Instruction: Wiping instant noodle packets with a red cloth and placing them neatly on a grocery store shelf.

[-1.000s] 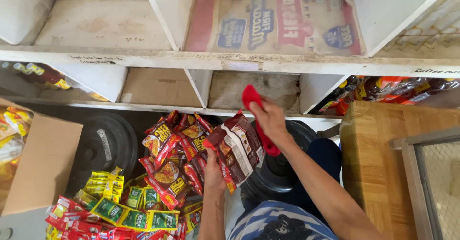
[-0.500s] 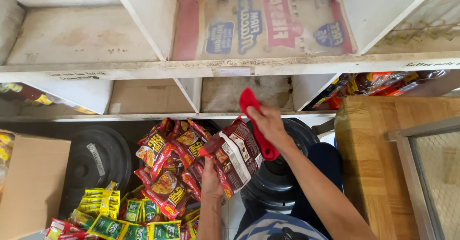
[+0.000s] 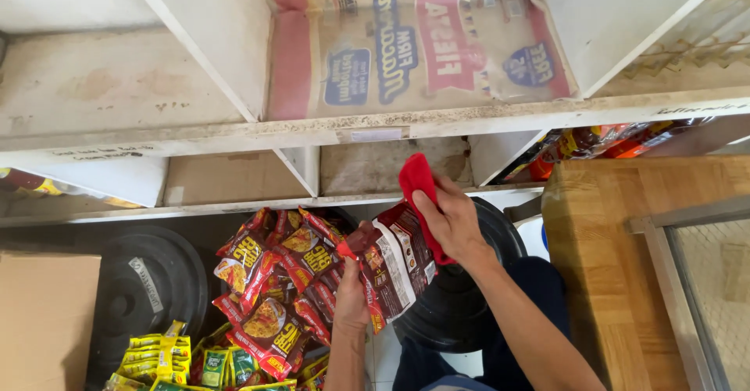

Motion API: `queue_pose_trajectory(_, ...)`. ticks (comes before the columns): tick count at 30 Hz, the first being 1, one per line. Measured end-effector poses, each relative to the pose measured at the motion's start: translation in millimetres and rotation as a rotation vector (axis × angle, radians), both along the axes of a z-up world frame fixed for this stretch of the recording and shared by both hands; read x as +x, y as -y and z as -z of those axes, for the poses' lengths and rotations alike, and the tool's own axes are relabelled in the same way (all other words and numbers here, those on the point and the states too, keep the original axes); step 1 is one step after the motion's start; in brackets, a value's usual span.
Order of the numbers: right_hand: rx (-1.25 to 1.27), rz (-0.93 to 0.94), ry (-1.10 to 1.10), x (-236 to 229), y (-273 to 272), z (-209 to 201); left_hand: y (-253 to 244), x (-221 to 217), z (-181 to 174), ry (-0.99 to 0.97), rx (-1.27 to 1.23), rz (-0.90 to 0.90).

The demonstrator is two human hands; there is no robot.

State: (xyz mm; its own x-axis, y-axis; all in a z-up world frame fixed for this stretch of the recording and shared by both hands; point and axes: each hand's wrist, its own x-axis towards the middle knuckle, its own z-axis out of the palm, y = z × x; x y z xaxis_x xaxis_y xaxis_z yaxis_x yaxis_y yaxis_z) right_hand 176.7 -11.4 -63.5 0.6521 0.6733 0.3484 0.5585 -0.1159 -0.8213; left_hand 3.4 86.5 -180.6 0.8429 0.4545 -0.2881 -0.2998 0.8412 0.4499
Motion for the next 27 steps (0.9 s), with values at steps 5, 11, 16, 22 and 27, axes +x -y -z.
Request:
queue_pose_trajectory(5, -0.022, -0.195, 0.232, -30.3, -6.3, -8.3, 4.0, 21.3, 20.3, -0.107, 0.013, 0.015)
queue_pose_trajectory(11, -0.055, -0.035, 0.136, -9.6, -18.0, 4.9, 10.8, 38.9, -4.4, -0.264, -0.149, 0.082)
queue_pose_trajectory(16, 0.060, -0.051, 0.146, -25.7, -14.1, -1.9, -1.3, 52.6, 3.4, -0.213, -0.142, -0.009)
queue_pose_trajectory(22, -0.336, -0.144, 0.576, -73.3, 29.1, 59.4, -27.8, 60.9, 70.8, -0.351, -0.123, -0.206)
queue_pose_trajectory(27, -0.111, 0.017, 0.416, -52.7, 67.4, 113.2, -44.3, 56.2, 76.5, -0.416, -0.244, -0.277)
